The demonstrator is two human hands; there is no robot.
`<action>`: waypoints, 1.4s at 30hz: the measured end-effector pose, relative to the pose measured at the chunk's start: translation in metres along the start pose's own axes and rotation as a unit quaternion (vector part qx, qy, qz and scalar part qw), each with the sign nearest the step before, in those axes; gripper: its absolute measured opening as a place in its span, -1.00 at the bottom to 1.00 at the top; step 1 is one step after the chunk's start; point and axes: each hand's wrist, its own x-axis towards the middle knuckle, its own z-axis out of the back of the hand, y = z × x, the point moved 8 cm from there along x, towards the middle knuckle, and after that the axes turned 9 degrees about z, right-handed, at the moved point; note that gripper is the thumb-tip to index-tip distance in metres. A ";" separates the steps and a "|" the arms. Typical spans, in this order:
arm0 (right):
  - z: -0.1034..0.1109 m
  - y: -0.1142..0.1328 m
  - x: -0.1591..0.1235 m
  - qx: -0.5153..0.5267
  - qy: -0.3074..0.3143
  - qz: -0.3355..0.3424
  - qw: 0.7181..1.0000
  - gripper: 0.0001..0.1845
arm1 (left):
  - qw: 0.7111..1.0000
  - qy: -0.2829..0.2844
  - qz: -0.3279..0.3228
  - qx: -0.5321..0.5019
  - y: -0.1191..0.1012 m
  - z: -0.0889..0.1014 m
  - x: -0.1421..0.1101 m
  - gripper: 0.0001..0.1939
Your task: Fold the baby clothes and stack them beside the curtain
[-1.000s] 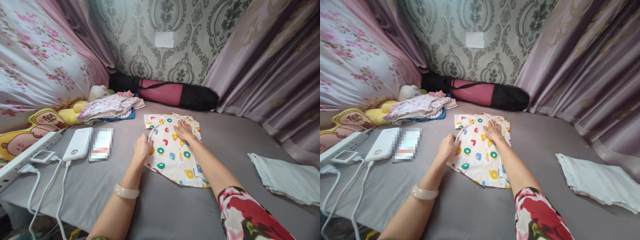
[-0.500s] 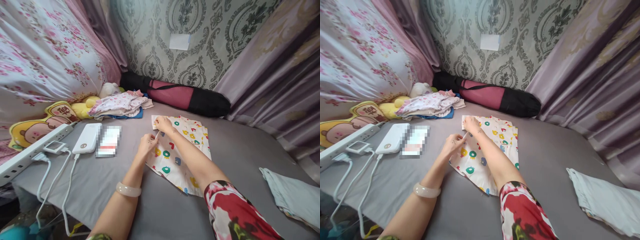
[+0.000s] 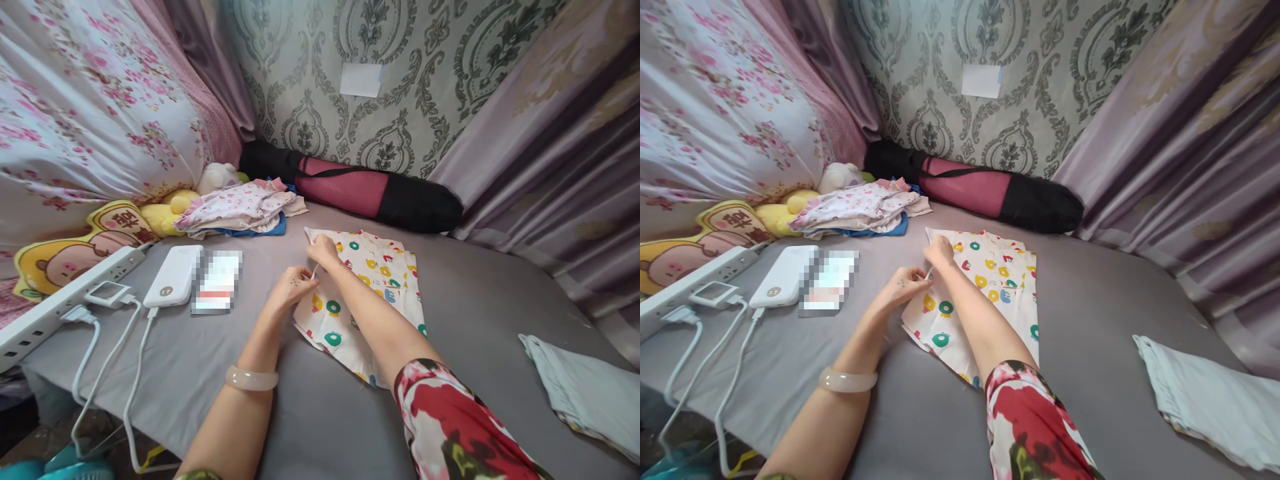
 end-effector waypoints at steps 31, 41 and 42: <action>0.087 -0.172 -0.153 -0.003 -0.190 -0.145 0.971 -0.36 | 0.990 0.037 -0.126 0.041 -0.041 -0.048 -0.026 -0.75; 0.042 -0.126 -0.092 -0.073 -0.013 -0.034 0.997 -0.33 | 0.937 0.066 -0.250 0.234 -0.047 -0.080 -0.039 -0.49; 0.040 -0.127 -0.087 -0.082 -0.010 -0.035 0.996 -0.32 | 0.933 0.077 -0.251 0.248 -0.046 -0.084 -0.040 -0.46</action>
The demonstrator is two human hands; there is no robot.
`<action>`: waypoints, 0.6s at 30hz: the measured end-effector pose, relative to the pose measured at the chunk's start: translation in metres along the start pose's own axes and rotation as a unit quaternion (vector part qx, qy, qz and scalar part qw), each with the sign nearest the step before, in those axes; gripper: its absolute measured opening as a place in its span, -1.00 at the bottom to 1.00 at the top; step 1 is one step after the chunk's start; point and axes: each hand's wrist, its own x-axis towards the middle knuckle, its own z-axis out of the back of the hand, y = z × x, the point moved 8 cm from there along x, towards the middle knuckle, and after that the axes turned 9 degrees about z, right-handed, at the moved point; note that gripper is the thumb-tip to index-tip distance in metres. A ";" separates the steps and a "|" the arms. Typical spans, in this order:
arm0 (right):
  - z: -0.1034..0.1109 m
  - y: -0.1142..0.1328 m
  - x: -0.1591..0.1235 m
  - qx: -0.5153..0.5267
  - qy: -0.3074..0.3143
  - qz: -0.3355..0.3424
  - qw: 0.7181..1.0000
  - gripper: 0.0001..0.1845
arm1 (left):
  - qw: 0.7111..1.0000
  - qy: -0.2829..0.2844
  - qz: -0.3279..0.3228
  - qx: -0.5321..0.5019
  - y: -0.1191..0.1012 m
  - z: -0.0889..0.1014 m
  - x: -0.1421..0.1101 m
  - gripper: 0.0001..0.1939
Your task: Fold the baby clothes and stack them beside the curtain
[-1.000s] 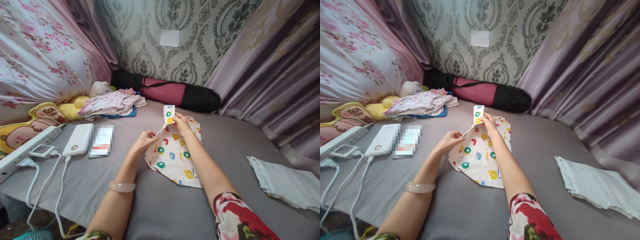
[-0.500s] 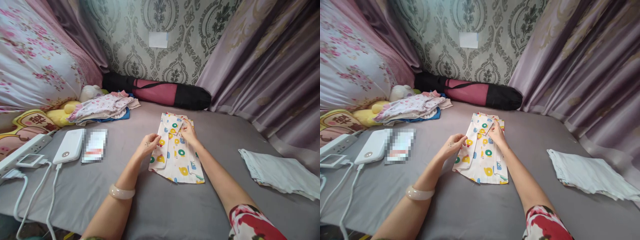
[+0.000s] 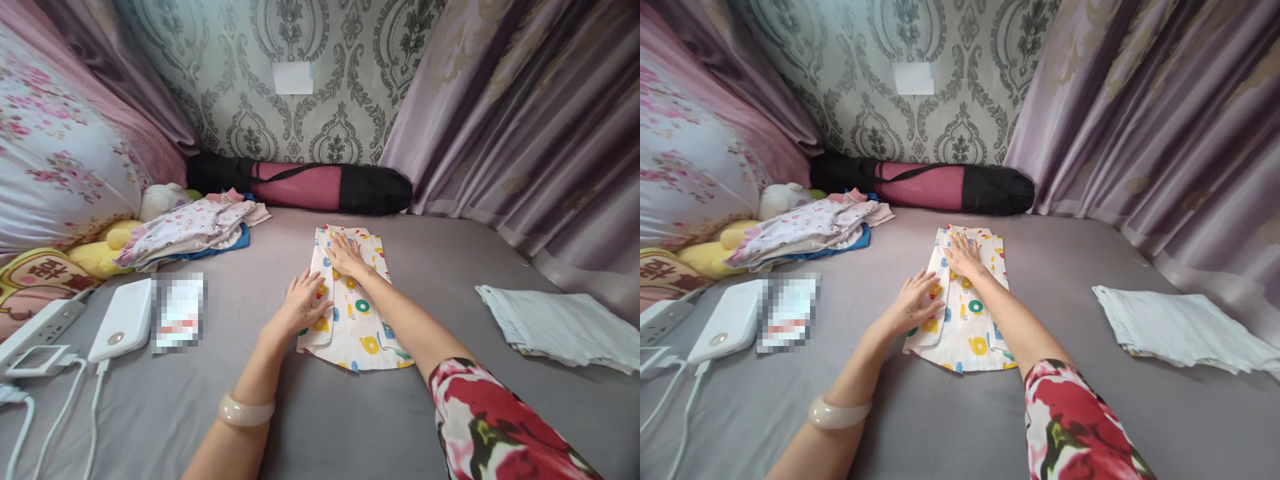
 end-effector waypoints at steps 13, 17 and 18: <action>-0.016 -0.013 0.010 -0.020 -0.001 -0.024 1.000 -0.32 | 0.994 0.094 0.009 0.058 0.002 -0.023 -0.001 -0.34; -0.016 -0.015 0.012 -0.013 0.018 -0.026 0.999 -0.31 | 0.993 0.095 0.013 0.065 0.001 -0.022 -0.002 -0.35; -0.015 -0.015 0.013 -0.011 0.026 -0.026 0.999 -0.31 | 0.993 0.097 0.013 0.066 0.000 -0.022 -0.003 -0.34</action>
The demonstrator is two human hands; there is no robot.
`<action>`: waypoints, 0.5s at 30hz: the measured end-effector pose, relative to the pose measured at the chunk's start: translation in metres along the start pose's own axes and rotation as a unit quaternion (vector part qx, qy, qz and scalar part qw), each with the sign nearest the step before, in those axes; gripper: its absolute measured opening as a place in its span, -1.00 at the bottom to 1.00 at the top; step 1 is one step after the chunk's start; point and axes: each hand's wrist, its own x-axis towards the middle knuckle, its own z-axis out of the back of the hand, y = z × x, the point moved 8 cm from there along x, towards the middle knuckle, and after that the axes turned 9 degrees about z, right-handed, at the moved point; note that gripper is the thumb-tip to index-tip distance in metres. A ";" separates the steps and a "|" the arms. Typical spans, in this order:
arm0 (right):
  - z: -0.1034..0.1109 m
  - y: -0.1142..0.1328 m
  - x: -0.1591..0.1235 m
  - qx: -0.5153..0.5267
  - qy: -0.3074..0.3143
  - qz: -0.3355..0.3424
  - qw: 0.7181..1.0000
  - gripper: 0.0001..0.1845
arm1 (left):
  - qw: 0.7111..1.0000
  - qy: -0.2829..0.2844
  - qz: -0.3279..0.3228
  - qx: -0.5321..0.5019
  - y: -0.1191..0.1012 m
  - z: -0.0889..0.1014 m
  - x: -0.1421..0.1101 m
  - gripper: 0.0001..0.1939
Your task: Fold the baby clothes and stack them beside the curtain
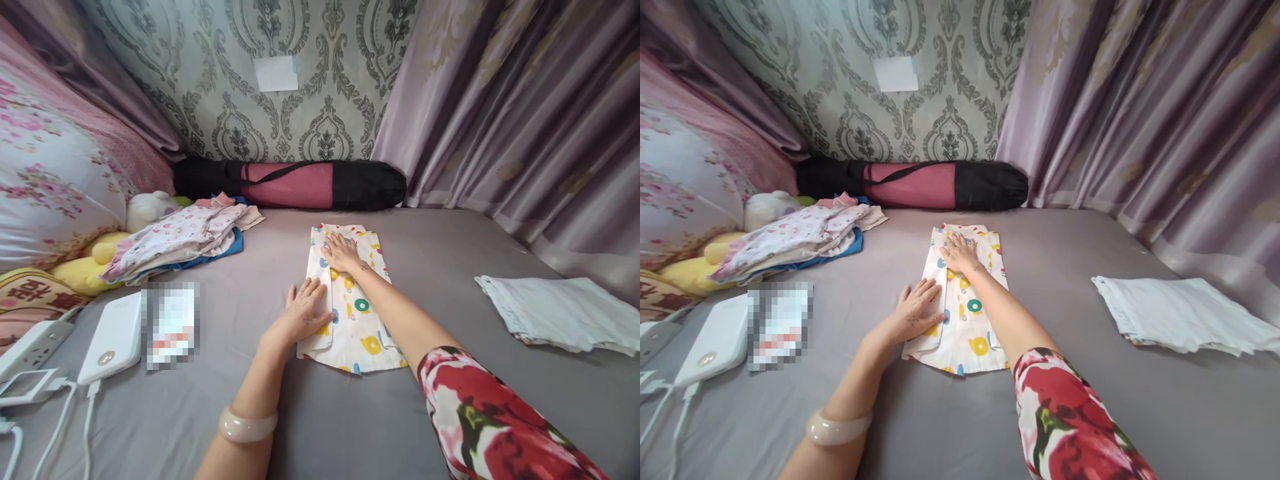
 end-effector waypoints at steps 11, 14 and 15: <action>0.012 0.034 0.021 -0.016 -0.026 0.023 0.999 -0.33 | 1.000 0.026 0.002 0.005 -0.005 0.005 -0.003 -0.29; 0.008 0.036 0.036 -0.021 -0.037 0.029 0.999 -0.33 | 1.000 0.021 0.002 0.005 -0.005 0.004 -0.001 -0.30; 0.006 0.036 0.040 -0.019 -0.035 0.026 0.999 -0.33 | 1.000 0.021 0.003 0.004 -0.004 0.003 0.000 -0.30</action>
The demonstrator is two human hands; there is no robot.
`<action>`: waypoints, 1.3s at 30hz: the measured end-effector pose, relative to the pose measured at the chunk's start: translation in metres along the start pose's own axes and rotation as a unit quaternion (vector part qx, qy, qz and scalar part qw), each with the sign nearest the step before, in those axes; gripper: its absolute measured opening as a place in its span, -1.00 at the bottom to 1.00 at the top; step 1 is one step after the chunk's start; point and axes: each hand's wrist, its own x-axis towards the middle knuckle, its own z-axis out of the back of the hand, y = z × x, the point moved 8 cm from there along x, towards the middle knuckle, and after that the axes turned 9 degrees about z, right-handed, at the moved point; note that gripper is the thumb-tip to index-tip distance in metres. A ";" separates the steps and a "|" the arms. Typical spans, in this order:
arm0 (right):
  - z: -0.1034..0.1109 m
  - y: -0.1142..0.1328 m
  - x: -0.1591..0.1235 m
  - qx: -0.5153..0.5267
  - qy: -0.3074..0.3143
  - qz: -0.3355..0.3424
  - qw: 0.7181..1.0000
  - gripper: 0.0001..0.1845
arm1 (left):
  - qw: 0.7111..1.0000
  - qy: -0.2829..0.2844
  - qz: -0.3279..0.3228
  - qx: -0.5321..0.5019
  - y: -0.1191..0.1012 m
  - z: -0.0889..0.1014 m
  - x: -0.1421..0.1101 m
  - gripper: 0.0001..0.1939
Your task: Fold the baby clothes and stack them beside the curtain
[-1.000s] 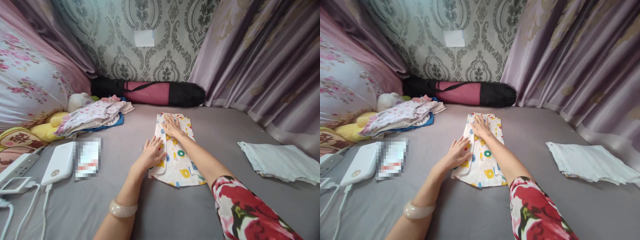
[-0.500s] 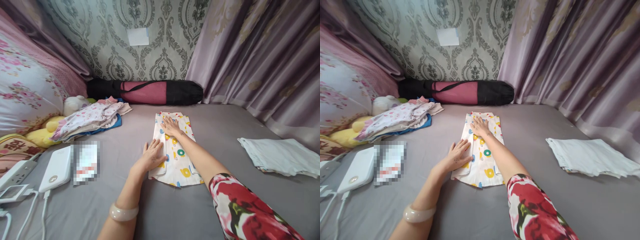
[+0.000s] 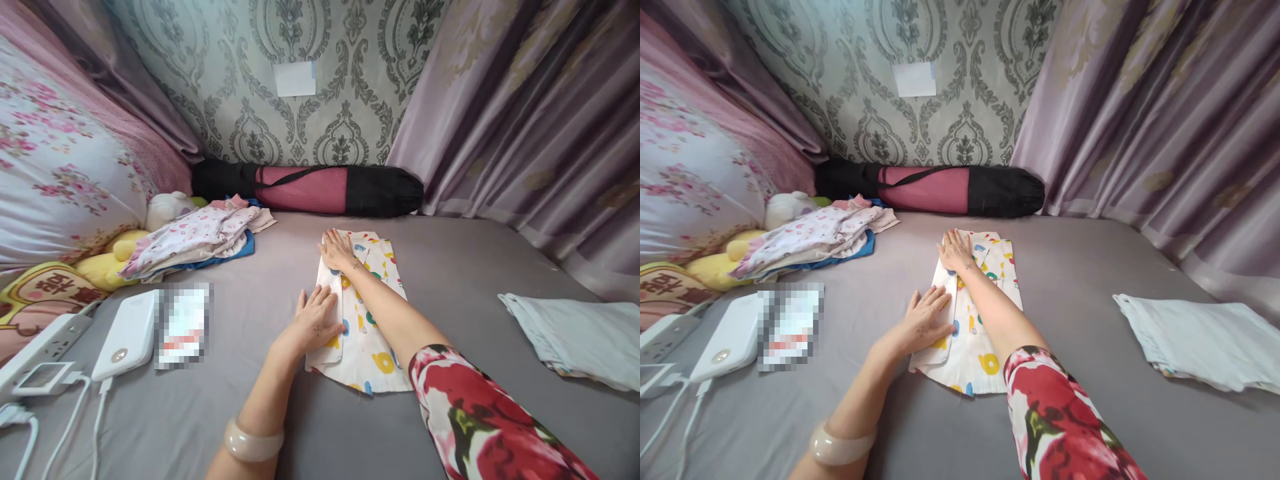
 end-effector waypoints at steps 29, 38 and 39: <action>-0.005 -0.026 0.010 0.027 0.009 -0.053 0.998 -0.32 | 0.997 -0.070 0.025 0.011 0.020 -0.003 0.012 -0.33; 0.007 -0.068 -0.010 0.017 -0.040 -0.170 0.984 -0.26 | 0.996 -0.078 0.040 -0.002 0.028 0.003 0.011 -0.34; 0.004 -0.071 -0.012 0.015 -0.041 -0.174 0.984 -0.26 | 0.996 -0.076 0.040 -0.001 0.028 0.003 0.011 -0.33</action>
